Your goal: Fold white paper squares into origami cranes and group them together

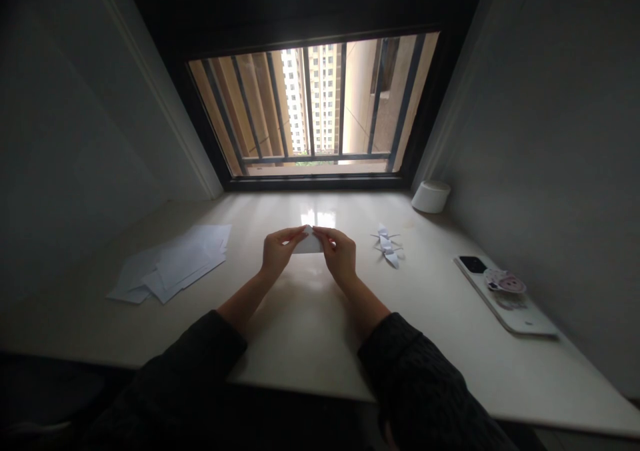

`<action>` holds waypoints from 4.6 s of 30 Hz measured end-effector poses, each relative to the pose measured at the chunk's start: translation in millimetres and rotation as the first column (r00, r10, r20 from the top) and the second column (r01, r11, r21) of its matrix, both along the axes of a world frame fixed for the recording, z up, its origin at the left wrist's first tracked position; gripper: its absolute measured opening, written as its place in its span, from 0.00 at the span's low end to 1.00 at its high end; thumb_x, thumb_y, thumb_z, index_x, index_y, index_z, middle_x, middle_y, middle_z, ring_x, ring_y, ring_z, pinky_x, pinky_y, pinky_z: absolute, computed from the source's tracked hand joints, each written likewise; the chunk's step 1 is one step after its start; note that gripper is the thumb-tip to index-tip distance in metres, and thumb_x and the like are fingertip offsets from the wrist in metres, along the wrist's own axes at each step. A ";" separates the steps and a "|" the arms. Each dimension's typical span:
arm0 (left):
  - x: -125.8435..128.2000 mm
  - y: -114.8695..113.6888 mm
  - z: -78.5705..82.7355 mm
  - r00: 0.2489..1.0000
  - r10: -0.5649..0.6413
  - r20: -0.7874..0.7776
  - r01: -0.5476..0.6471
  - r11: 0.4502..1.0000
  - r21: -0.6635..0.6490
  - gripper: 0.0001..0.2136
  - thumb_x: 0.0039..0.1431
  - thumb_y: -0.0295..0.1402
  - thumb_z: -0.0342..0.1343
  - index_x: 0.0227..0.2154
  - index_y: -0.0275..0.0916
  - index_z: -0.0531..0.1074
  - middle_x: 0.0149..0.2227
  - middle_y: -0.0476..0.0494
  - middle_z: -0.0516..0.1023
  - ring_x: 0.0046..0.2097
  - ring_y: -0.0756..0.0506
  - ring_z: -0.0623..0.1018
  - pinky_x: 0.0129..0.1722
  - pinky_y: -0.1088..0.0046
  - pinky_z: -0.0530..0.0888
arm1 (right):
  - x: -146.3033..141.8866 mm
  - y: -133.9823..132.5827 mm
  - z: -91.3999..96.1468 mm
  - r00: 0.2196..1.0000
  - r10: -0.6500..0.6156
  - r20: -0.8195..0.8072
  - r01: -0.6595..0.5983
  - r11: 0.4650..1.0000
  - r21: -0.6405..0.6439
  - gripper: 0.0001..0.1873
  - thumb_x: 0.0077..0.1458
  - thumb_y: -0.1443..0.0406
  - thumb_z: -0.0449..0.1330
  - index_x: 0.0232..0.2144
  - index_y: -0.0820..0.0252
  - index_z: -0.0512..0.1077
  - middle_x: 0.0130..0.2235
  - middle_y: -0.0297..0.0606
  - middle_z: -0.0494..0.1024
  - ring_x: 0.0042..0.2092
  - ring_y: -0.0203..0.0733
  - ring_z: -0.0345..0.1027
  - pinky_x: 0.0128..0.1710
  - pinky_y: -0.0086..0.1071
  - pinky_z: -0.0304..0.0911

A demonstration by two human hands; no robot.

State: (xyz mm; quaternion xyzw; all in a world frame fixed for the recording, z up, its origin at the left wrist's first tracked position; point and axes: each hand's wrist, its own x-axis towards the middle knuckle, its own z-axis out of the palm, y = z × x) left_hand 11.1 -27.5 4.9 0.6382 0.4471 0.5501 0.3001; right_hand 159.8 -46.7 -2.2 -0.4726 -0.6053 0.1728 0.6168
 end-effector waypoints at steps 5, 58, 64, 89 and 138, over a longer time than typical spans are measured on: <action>-1.8 0.8 0.0 1.000 0.003 -0.012 -0.004 0.999 -0.038 0.13 0.48 0.40 0.62 0.38 0.46 0.78 0.39 0.44 0.81 0.40 0.41 0.79 0.43 0.65 0.73 | 1.0 1.0 -2.0 1.000 0.011 0.022 -0.010 0.999 -0.032 0.12 0.55 0.59 0.56 0.37 0.52 0.78 0.39 0.36 0.80 0.39 0.44 0.72 0.37 0.35 0.66; 10.4 -1.1 -0.6 0.911 0.139 0.389 0.009 0.935 -0.354 0.16 0.42 0.46 0.63 0.25 0.36 0.75 0.28 0.46 0.78 0.30 0.49 0.72 0.32 0.73 0.66 | -6.4 14.4 -14.8 0.868 0.186 -0.461 -0.387 0.835 -0.391 0.20 0.38 0.49 0.66 0.20 0.61 0.76 0.23 0.36 0.75 0.26 0.36 0.65 0.29 0.32 0.59; 6.4 1.8 -1.3 0.927 0.137 0.348 -0.003 0.933 -0.359 0.16 0.43 0.46 0.63 0.26 0.36 0.75 0.28 0.46 0.77 0.29 0.49 0.72 0.30 0.73 0.64 | -2.3 14.9 -14.7 0.829 0.242 -0.504 -0.471 0.789 -0.396 0.20 0.39 0.50 0.66 0.24 0.62 0.77 0.25 0.39 0.76 0.29 0.38 0.67 0.30 0.32 0.61; 6.2 3.6 0.4 0.951 -0.120 0.286 0.230 0.891 -0.390 0.22 0.44 0.48 0.62 0.37 0.35 0.77 0.32 0.41 0.79 0.35 0.45 0.75 0.37 0.69 0.67 | -6.6 13.0 -17.0 0.777 0.109 -0.619 -0.396 0.850 -0.347 0.19 0.35 0.52 0.68 0.15 0.59 0.68 0.20 0.31 0.69 0.25 0.33 0.60 0.27 0.30 0.56; -16.9 10.1 6.7 0.916 0.180 -0.359 -0.168 0.984 0.064 0.18 0.44 0.44 0.64 0.40 0.46 0.75 0.36 0.44 0.79 0.37 0.42 0.74 0.38 0.70 0.64 | 26.3 21.7 -11.9 0.985 0.141 0.104 -0.086 0.906 -0.415 0.21 0.40 0.47 0.64 0.17 0.59 0.77 0.17 0.35 0.74 0.22 0.37 0.63 0.24 0.30 0.52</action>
